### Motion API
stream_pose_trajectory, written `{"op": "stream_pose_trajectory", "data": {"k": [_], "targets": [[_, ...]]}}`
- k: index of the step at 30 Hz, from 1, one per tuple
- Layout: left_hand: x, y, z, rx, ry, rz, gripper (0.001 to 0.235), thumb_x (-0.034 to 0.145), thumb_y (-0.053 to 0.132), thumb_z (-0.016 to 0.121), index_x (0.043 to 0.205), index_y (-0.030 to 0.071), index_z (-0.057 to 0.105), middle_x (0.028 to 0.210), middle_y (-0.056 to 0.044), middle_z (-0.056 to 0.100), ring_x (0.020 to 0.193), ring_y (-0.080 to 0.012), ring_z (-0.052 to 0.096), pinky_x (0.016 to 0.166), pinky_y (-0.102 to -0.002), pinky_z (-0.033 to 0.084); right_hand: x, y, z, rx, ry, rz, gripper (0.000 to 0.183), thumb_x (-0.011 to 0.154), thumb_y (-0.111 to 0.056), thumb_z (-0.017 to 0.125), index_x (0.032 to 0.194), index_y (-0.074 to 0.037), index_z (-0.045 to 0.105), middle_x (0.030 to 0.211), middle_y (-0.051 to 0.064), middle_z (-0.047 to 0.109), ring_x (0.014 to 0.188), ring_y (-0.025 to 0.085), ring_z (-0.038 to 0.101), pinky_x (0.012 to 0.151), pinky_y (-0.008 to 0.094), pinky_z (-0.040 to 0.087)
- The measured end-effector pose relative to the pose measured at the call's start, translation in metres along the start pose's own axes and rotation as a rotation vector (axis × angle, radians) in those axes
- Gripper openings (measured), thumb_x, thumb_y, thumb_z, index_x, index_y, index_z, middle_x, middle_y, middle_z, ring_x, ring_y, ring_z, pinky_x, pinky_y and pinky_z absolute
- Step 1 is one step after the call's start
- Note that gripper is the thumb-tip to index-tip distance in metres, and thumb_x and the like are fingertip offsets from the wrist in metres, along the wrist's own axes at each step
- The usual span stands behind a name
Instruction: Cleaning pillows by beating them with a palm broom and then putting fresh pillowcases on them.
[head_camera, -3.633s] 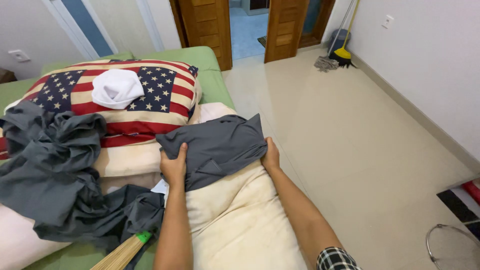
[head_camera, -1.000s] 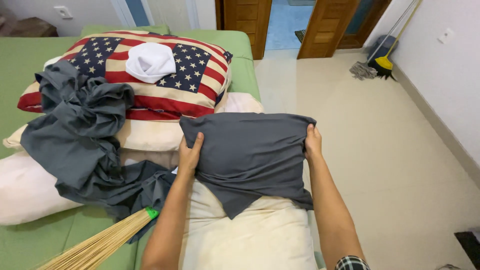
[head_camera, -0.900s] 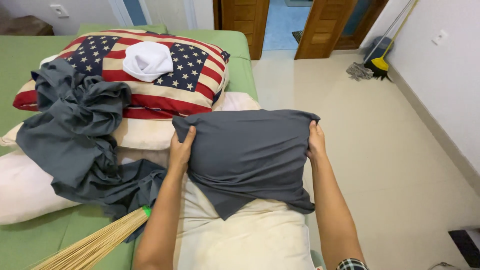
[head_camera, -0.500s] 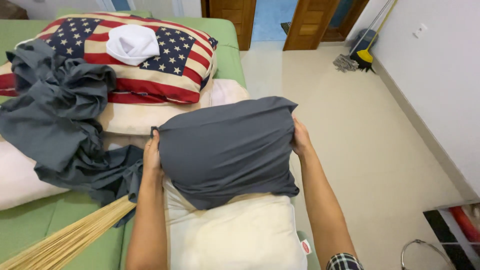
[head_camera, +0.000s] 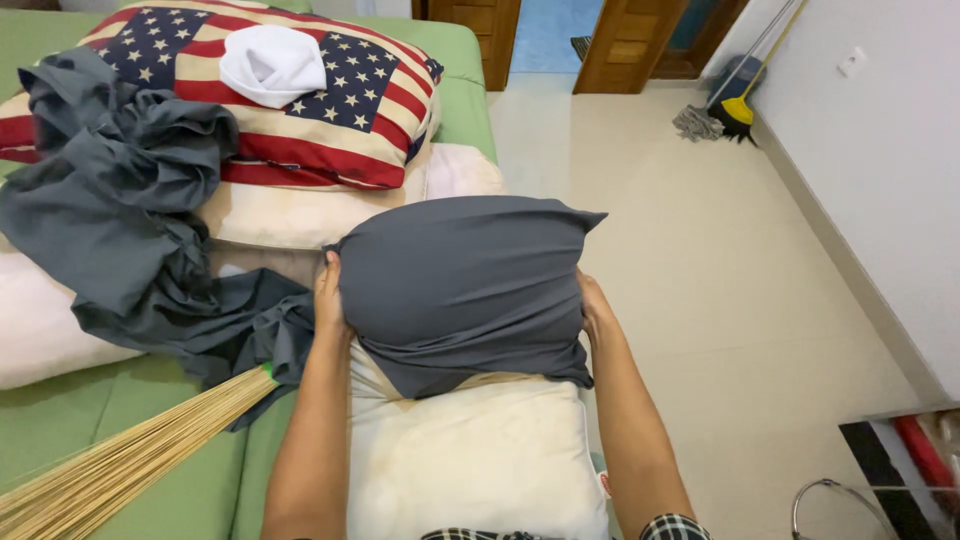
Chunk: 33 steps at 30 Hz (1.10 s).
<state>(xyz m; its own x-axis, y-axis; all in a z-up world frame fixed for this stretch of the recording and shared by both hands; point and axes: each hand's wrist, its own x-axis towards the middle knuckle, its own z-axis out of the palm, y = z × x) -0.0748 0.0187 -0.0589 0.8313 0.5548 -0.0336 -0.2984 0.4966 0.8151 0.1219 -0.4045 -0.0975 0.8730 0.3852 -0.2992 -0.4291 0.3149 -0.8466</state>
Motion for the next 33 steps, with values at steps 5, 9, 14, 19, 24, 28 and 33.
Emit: {"op": "stream_pose_trajectory", "data": {"k": [5,9,14,19,24,28,33], "targets": [[-0.058,0.069,0.047,-0.199,0.004,-0.283,0.063,0.092,0.061,0.04,0.118,0.01,0.068,0.111,-0.007,0.077,0.096,-0.0208,0.075,0.086,-0.035,0.059,-0.022,-0.007,0.016,-0.017,0.054,-0.106,0.052,0.106,-0.033,0.048,0.136,0.007,0.061,0.132,0.024,0.067,0.114,0.035,0.066,0.098,0.044,0.055],[-0.048,0.087,0.012,-0.22,-0.82,-0.406,0.091,0.097,0.081,0.037,0.095,-0.003,0.073,0.087,-0.011,0.077,0.073,-0.0203,0.07,0.066,-0.032,0.055,-0.047,-0.036,0.012,0.003,0.027,-0.187,0.051,0.106,-0.033,0.048,0.136,0.007,0.061,0.132,0.023,0.068,0.114,0.035,0.066,0.098,0.044,0.055],[-0.046,0.143,0.09,0.548,-0.804,-0.276,0.045,0.107,0.039,0.062,0.081,0.002,0.058,0.069,0.004,0.052,0.061,-0.0055,0.043,0.053,-0.027,0.037,-0.059,-0.035,0.043,0.022,0.071,-0.196,0.05,0.106,-0.033,0.049,0.136,0.006,0.061,0.131,0.021,0.068,0.113,0.033,0.066,0.097,0.043,0.055],[-0.055,0.136,0.127,0.561,-1.14,-0.149,0.028,0.101,0.026,0.066,0.088,0.005,0.053,0.081,0.008,0.047,0.077,-0.0024,0.042,0.068,-0.023,0.037,-0.07,-0.064,0.039,0.02,0.081,-0.28,0.049,0.106,-0.032,0.05,0.135,0.005,0.061,0.13,0.02,0.068,0.113,0.032,0.066,0.096,0.042,0.055],[-0.087,0.121,0.173,0.686,-1.773,-0.041,0.033,0.105,0.026,0.067,0.088,0.001,0.054,0.077,0.003,0.051,0.076,-0.0064,0.047,0.069,-0.025,0.041,-0.102,-0.071,0.04,0.01,0.114,-0.306,0.048,0.105,-0.032,0.051,0.135,0.004,0.061,0.128,0.018,0.068,0.112,0.03,0.066,0.096,0.041,0.055],[-0.044,0.119,0.234,0.776,-2.202,-0.708,0.029,0.097,0.03,0.068,0.087,0.003,0.07,0.076,-0.004,0.07,0.07,-0.0128,0.067,0.059,-0.027,0.046,-0.14,-0.049,0.023,-0.006,0.133,-0.33,0.047,0.105,-0.032,0.052,0.135,0.004,0.061,0.128,0.017,0.069,0.112,0.029,0.065,0.095,0.041,0.055],[-0.021,0.033,0.25,0.603,-1.327,-0.115,0.031,0.103,0.036,0.065,0.094,0.007,0.067,0.077,-0.004,0.064,0.07,-0.011,0.059,0.061,-0.024,0.042,-0.134,-0.061,0.055,-0.022,0.149,-0.384,0.046,0.105,-0.031,0.052,0.135,0.003,0.061,0.127,0.016,0.069,0.111,0.028,0.065,0.094,0.04,0.054]]}}
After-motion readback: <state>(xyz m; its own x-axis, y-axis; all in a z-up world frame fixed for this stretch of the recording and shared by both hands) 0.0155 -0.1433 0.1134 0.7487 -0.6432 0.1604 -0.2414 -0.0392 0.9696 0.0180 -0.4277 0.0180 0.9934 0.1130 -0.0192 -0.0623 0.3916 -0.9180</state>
